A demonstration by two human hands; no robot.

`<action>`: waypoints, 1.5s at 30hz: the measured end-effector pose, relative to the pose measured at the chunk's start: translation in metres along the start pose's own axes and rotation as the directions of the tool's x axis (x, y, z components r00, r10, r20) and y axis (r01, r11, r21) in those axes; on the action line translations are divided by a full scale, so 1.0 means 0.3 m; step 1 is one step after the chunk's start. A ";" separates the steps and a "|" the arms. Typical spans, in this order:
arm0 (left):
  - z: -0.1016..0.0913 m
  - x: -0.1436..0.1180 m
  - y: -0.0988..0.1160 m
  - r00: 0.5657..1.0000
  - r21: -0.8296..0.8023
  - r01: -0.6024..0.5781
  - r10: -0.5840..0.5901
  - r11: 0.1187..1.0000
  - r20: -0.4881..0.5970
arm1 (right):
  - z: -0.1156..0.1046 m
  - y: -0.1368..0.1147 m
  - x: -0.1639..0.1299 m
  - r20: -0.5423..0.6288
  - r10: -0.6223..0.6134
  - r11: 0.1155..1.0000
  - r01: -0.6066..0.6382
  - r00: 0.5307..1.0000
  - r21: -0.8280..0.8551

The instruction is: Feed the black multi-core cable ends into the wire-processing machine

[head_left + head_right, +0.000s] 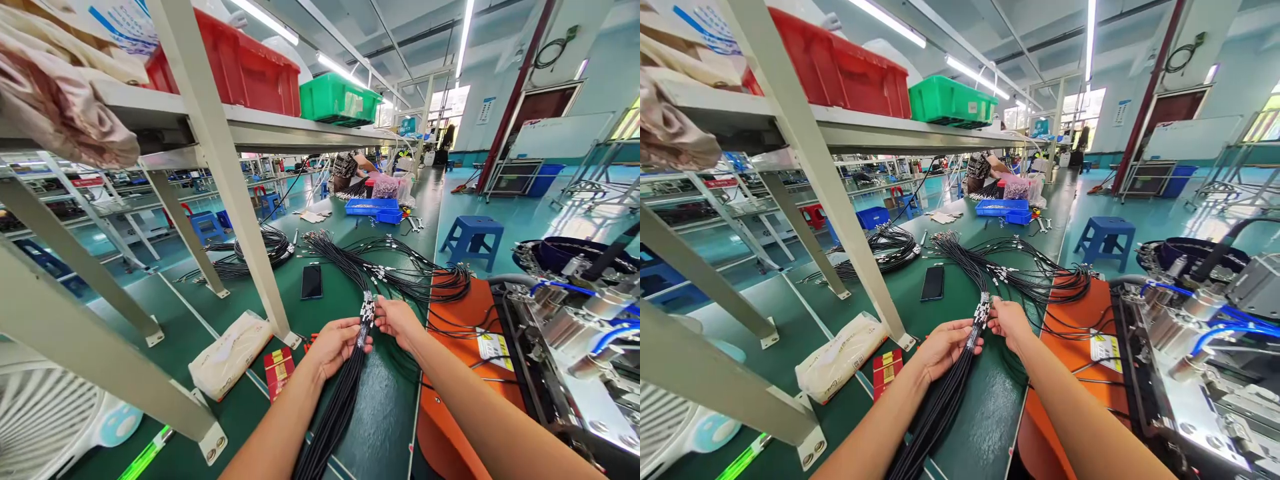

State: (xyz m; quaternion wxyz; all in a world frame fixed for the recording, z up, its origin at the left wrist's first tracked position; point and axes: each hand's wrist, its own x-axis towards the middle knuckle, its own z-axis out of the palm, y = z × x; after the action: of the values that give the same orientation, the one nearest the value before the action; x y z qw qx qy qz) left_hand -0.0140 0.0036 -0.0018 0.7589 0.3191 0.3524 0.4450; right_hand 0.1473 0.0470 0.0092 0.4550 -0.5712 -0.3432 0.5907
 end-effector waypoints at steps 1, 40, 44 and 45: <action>0.003 -0.002 0.004 1.000 -0.001 0.001 -0.001 1.000 0.000 | -0.006 0.008 -0.032 -0.008 0.001 1.000 0.000 1.000 0.008; 0.212 -0.703 -0.156 0.909 -0.017 0.410 -0.410 0.912 -0.077 | -0.173 0.190 -0.624 0.341 0.079 0.995 -0.095 0.937 0.033; 0.319 -0.672 -0.194 0.902 -0.078 0.398 -0.406 0.914 -0.145 | -0.384 0.249 -0.819 0.380 0.124 0.991 -0.134 0.917 0.000; 0.345 -0.663 -0.203 0.902 -0.088 0.391 -0.400 0.916 -0.161 | -0.432 0.260 -0.869 0.389 0.126 0.990 -0.138 0.912 0.002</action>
State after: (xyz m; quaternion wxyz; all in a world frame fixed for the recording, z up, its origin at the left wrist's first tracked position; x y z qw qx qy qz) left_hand 0.0273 -0.2174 0.0562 0.8075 0.1799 0.4634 0.3175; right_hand 0.2464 -0.2376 0.0170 0.3455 -0.4579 -0.3783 0.7265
